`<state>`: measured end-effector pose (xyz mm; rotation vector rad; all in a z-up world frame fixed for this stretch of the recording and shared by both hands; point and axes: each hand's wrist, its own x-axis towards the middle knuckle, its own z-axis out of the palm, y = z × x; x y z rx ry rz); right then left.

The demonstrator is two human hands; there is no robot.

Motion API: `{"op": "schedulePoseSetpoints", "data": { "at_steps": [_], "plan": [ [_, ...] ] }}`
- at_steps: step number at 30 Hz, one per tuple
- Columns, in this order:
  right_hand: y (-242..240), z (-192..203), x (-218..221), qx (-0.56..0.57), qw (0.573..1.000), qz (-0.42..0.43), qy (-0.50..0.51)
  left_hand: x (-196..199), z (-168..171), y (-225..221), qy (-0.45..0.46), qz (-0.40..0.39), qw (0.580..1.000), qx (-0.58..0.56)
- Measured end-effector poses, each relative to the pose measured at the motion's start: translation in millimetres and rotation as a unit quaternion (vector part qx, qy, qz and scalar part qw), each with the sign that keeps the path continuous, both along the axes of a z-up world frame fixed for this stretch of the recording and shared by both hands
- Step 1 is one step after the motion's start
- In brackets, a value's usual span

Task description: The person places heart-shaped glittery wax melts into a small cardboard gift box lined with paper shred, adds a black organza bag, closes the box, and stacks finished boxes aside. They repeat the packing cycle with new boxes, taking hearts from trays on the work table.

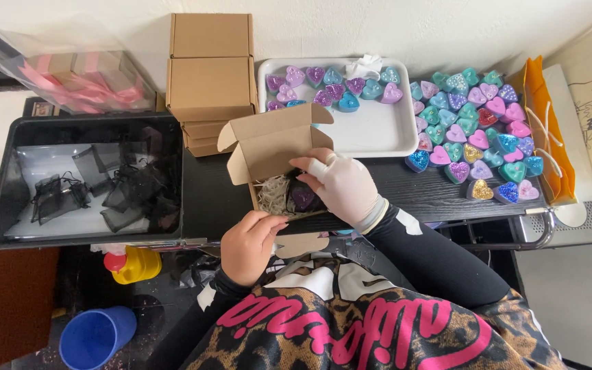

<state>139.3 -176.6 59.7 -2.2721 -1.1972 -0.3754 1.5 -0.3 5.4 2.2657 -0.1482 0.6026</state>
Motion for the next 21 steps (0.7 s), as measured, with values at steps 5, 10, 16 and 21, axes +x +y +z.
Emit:
{"op": "schedulePoseSetpoints", "data": {
  "at_steps": [5, 10, 16, 21],
  "plan": [
    [-24, -6, -3, 0.063, 0.992, -0.044, 0.096, 0, 1, 0, -0.001, 0.001, 1.0, 0.003],
    [-40, -1, -7, 0.038, 0.997, 0.006, 0.068, 2, 0, 0, 0.004, -0.008, 1.0, -0.002],
    [-38, 6, -9, -0.065, 0.99, 0.089, 0.088, 5, 0, -1, 0.013, -0.025, 1.0, 0.011],
    [-37, -2, -9, -0.177, 0.978, 0.039, 0.102, 6, -3, -5, 0.013, -0.045, 0.999, -0.002]
  ]
}}
